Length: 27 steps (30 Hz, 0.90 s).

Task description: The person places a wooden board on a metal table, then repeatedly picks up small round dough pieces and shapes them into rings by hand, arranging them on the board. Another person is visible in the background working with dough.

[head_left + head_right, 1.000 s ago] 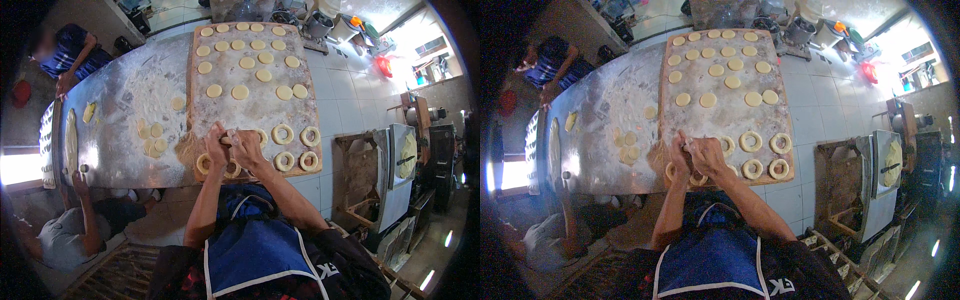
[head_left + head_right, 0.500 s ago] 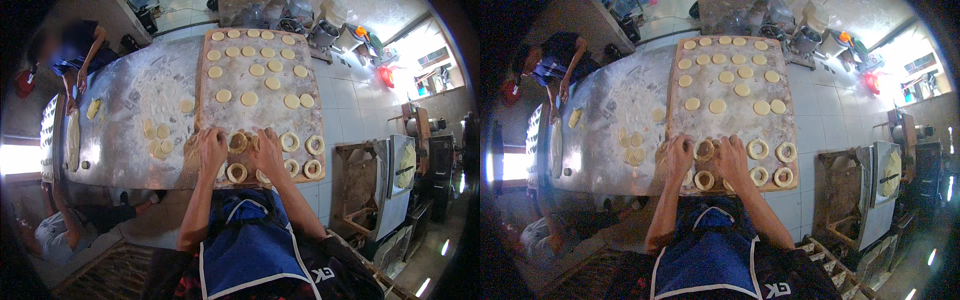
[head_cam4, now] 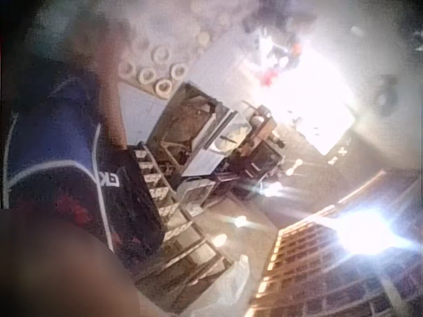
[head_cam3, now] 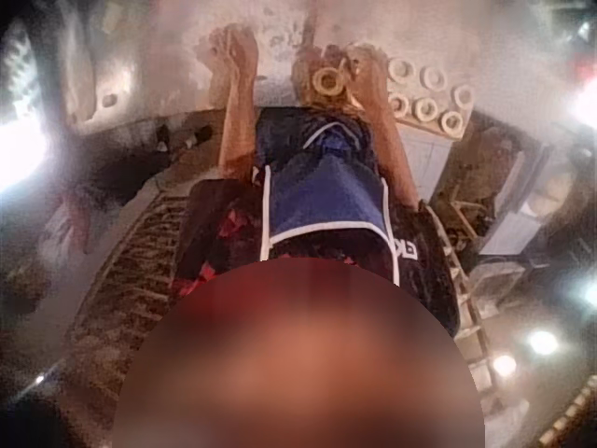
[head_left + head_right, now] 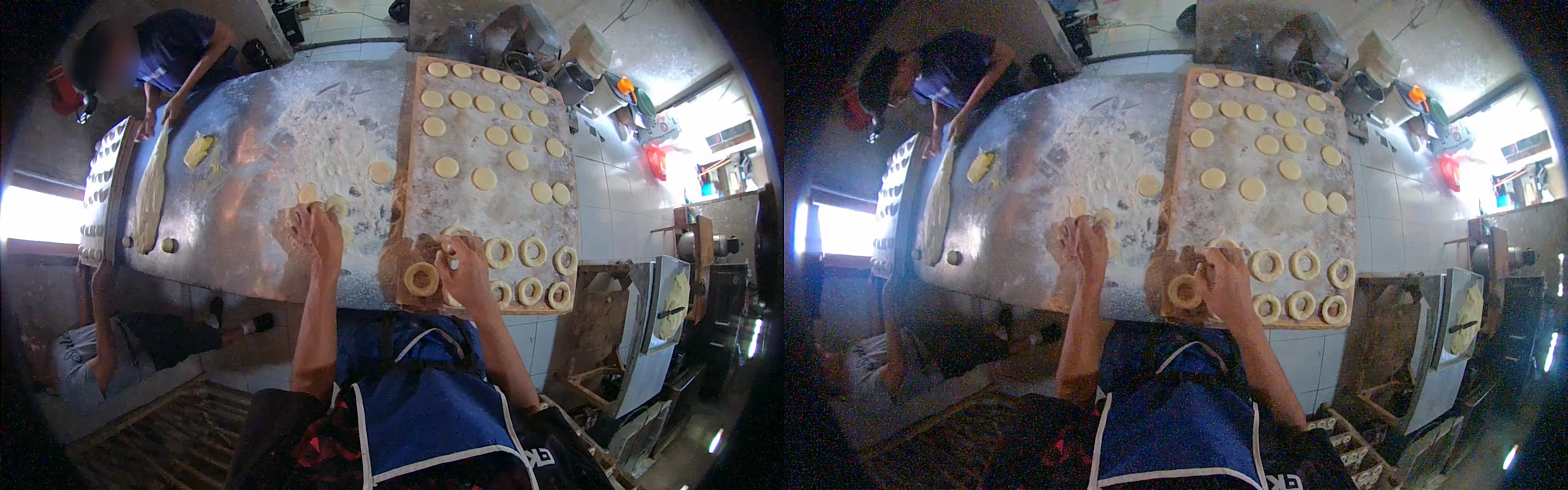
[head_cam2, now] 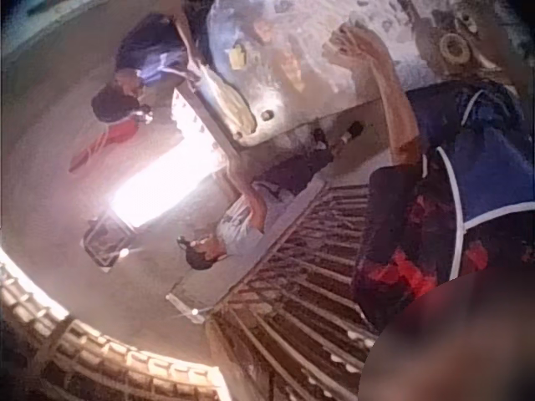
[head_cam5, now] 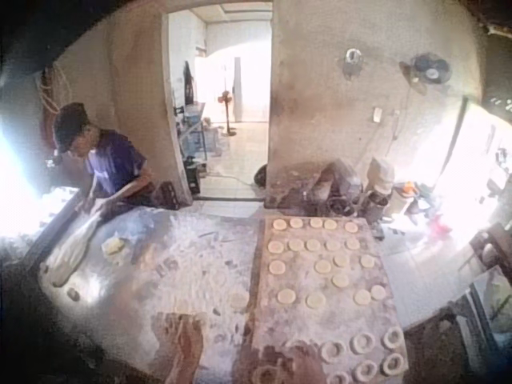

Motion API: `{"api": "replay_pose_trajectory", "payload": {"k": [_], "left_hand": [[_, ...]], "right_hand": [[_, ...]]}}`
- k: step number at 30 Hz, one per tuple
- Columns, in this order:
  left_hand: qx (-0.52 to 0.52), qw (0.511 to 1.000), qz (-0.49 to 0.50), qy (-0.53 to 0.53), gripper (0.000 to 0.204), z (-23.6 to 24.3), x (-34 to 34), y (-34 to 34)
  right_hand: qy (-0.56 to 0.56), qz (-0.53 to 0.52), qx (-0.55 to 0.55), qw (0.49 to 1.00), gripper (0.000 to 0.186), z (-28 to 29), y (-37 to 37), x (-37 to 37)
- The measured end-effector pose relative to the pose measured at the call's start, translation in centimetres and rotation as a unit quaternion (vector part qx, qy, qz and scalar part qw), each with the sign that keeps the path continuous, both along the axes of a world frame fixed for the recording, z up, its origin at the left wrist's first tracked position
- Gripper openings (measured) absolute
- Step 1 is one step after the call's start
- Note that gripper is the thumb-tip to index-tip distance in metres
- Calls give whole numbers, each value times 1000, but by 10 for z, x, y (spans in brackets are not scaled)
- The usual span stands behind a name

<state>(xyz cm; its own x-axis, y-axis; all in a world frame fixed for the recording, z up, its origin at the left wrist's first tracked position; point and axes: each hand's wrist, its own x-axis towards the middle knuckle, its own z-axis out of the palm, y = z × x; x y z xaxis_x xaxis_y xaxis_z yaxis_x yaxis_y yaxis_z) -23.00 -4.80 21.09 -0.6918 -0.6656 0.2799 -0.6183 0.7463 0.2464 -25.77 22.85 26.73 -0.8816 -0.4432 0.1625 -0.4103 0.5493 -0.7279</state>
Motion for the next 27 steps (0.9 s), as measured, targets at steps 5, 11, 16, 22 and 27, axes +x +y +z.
{"api": "replay_pose_trajectory", "payload": {"k": [5, 11, 16, 22, 27], "left_hand": [[206, 967, -131, 64, 24, 4, 1, -5], [588, 772, -169, 175, 25, 31, 8, -14], [658, 702, -173, 209, 23, 40, 16, -16], [767, 550, -186, 272, 27, 28, 15, -10], [861, 415, -149, 255, 43, 25, 13, 8]], "right_hand": [[-52, 43, -24, 997, 29, -7, -63, -4], [-187, 43, -159, 968, 37, -13, -124, -31], [-222, 8, -175, 959, 42, -10, -144, -28], [-207, 32, -222, 952, 56, 11, -146, -18], [-397, 35, -377, 836, 42, 10, -133, -33]]}}
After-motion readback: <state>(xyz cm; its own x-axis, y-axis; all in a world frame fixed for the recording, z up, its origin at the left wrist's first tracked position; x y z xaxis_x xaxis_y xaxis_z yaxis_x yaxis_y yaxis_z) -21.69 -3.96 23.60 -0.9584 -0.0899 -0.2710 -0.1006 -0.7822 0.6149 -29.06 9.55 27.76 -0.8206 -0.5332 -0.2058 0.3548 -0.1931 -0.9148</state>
